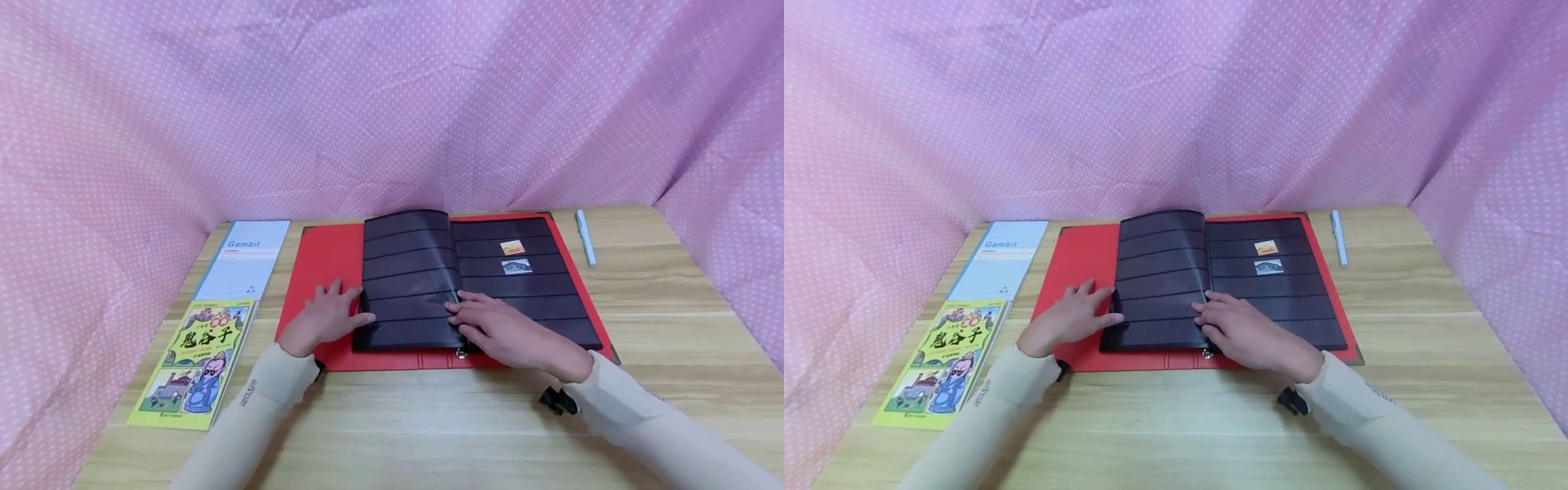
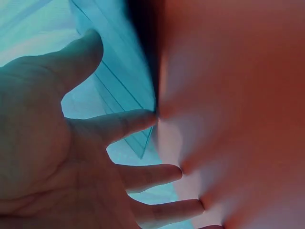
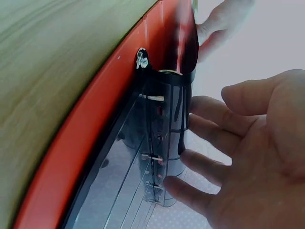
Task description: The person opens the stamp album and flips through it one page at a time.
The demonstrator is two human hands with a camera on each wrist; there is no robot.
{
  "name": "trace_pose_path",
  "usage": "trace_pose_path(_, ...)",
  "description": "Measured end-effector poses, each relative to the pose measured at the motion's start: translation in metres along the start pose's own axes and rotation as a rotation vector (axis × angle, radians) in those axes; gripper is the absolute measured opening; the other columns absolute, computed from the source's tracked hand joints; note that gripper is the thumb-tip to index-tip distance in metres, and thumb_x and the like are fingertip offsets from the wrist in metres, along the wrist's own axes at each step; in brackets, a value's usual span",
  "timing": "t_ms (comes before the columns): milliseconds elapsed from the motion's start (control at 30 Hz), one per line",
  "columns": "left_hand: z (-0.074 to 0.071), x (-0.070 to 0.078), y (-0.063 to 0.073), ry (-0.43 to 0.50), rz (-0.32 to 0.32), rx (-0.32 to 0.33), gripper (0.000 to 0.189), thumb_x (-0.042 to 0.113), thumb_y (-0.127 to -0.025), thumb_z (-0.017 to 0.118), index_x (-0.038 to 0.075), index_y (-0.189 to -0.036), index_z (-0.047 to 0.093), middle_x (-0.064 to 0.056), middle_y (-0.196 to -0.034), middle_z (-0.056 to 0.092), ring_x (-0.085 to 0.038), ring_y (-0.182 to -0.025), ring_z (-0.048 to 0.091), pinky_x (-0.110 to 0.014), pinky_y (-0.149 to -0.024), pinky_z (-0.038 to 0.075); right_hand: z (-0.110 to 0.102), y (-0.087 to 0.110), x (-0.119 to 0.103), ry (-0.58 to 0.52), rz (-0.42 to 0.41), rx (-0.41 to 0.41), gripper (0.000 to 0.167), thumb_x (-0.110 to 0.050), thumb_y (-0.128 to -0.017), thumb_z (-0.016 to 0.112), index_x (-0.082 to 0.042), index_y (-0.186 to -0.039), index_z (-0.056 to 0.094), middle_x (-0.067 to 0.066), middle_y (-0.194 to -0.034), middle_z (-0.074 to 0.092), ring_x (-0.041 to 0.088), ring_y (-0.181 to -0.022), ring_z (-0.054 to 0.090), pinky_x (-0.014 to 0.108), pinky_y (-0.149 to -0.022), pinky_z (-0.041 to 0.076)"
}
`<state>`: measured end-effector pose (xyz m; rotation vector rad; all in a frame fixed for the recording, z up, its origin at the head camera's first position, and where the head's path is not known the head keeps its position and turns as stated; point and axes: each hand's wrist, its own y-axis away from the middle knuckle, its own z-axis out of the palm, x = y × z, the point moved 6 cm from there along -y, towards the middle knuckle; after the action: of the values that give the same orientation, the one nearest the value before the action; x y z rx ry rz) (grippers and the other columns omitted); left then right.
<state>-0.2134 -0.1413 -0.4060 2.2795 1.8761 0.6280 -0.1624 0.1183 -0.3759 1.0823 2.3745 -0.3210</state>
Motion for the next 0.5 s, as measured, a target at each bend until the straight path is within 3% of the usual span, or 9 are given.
trace_pose_path(133,0.004,0.003,-0.004,-0.057,-0.001,0.000,0.083,0.051,-0.080,0.070,0.014,-0.145,0.036,-0.024,-0.147,0.023,-0.048,-0.127,0.025,-0.066,-0.092,0.034,-0.003,0.003,0.005,-0.018,-0.024,0.011,0.028,-0.011,-0.095,0.057,-0.012,-0.122,0.063,0.000,-0.141,0.046,0.024,-0.137,0.029,0.047,-0.104,0.034)
trace_pose_path(300,0.008,0.007,-0.006,-0.110,-0.002,0.003,0.089,0.049,-0.077,0.073,0.010,-0.145,0.032,-0.026,-0.145,0.024,-0.049,-0.125,0.026,-0.067,-0.090,0.036,-0.007,0.002,0.018,-0.071,-0.019,0.024,0.048,-0.012,-0.092,0.063,-0.017,-0.138,0.050,-0.004,-0.150,0.033,0.017,-0.134,0.033,0.040,-0.099,0.040)
trace_pose_path(500,0.010,0.008,-0.006,-0.107,-0.029,0.001,0.096,0.046,-0.075,0.076,0.011,-0.149,0.026,-0.026,-0.146,0.022,-0.049,-0.127,0.025,-0.067,-0.091,0.035,-0.004,-0.007,0.042,-0.121,0.080,-0.011,0.080,-0.036,-0.088,0.067,-0.018,-0.151,0.022,0.003,-0.155,0.017,0.024,-0.134,0.033,0.045,-0.098,0.040)
